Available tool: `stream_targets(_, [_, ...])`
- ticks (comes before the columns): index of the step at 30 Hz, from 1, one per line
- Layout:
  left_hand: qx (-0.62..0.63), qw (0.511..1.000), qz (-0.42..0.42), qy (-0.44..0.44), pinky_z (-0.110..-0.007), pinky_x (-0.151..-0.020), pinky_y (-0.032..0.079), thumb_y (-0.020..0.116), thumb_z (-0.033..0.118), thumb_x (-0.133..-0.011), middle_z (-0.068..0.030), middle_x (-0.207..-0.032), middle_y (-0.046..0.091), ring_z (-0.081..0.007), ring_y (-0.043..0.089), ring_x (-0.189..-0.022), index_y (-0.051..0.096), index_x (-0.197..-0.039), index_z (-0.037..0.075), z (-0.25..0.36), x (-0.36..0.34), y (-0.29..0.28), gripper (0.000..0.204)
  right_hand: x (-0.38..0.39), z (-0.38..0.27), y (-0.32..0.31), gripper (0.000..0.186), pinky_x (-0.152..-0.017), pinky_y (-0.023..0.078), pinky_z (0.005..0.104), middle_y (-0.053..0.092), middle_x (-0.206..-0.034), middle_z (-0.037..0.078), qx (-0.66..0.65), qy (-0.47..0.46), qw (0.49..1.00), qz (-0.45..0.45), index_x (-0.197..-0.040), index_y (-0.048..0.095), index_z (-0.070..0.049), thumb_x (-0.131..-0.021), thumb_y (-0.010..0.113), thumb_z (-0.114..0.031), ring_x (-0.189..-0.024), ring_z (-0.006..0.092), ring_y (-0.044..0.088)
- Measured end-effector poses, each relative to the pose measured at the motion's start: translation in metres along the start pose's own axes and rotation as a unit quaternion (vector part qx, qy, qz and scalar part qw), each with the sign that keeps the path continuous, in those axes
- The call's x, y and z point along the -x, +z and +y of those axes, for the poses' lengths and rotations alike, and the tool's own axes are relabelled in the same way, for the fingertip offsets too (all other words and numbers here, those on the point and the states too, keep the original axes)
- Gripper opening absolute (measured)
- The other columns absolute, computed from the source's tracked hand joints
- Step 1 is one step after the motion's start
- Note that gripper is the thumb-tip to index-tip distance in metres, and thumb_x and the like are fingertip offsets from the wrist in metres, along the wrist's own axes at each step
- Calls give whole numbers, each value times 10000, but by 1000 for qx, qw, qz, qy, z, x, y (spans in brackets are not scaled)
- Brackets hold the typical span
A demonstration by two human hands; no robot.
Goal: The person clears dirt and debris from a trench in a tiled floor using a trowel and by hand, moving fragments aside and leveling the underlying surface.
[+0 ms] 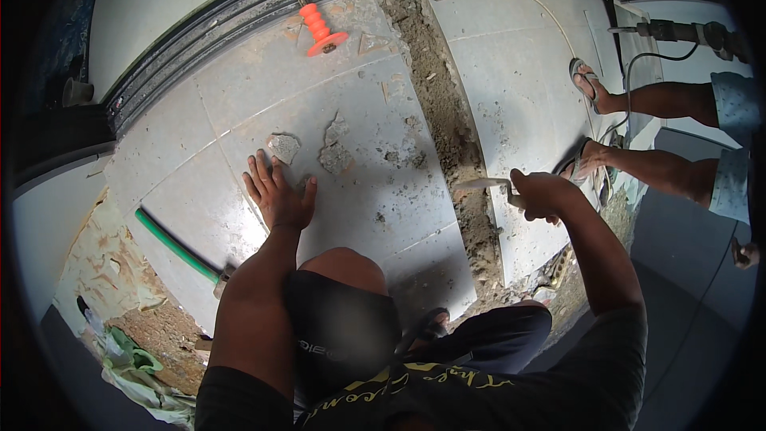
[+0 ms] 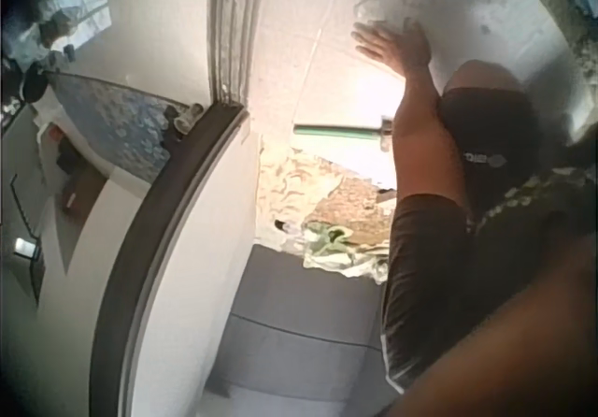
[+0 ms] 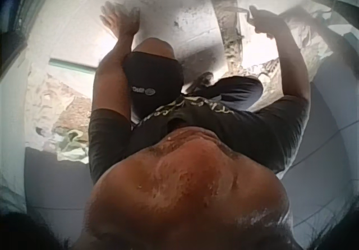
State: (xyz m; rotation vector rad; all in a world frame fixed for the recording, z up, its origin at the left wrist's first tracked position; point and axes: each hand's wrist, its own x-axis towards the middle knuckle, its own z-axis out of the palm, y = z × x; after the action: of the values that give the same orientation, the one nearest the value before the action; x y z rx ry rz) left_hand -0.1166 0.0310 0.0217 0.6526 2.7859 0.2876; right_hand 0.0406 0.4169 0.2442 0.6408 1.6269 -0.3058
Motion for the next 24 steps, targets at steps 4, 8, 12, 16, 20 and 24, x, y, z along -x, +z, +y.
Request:
stream_targets(4, [-12,1000,7,-2,-541,-1243,-18,630,560,-875,-204,-1639,151,-352,16,-1553,358,-1468,-60,1,0,1,901,-4,7,-49,428,-808,504,515,683,-967,232,49,-90,922,372,-1181,492,-53,-840,733,-152,-946,429,668])
stream_targets(8, [3,1000,10,8,-537,-1245,-18,628,556,-880,-201,-1638,156,-348,17,-1554,356,-1470,-59,7,-3,0,894,-58,9,-82,472,-607,509,375,619,-754,109,-295,-165,830,444,-1226,493,-32,-915,740,-285,-620,208,613])
stream_targets(12, [1,1000,8,-1,-532,-1247,-17,625,558,-881,-203,-1640,158,-347,18,-1555,360,-1469,-58,4,-2,1,891,-100,-44,-79,515,-411,451,302,551,-783,63,-544,-220,730,350,-1086,421,-29,-830,844,-173,-534,121,539])
stream_targets(16, [-3,1000,0,-10,-532,-1247,-19,620,563,-883,-208,-1642,155,-347,17,-1555,366,-1467,-59,4,-2,0,891,-153,-86,-69,268,-451,491,300,564,-779,53,-660,-351,567,346,-985,508,-47,-925,735,-176,-550,122,576])
stream_targets(20, [1,1000,10,3,-532,-1247,-4,623,557,-884,-214,-1637,167,-354,40,-1553,373,-1457,-60,5,-2,1,878,-206,-80,-58,242,-624,572,366,649,-819,129,-579,-235,663,412,-1016,592,-14,-937,686,-222,-644,236,670])
stream_targets(24, [3,1000,23,7,-535,-1246,12,631,548,-886,-223,-1626,190,-362,67,-1550,377,-1443,-61,1,1,1,864,-215,-65,-70,385,-826,542,461,704,-937,276,-239,-108,798,543,-1070,597,32,-822,722,-234,-906,468,685])
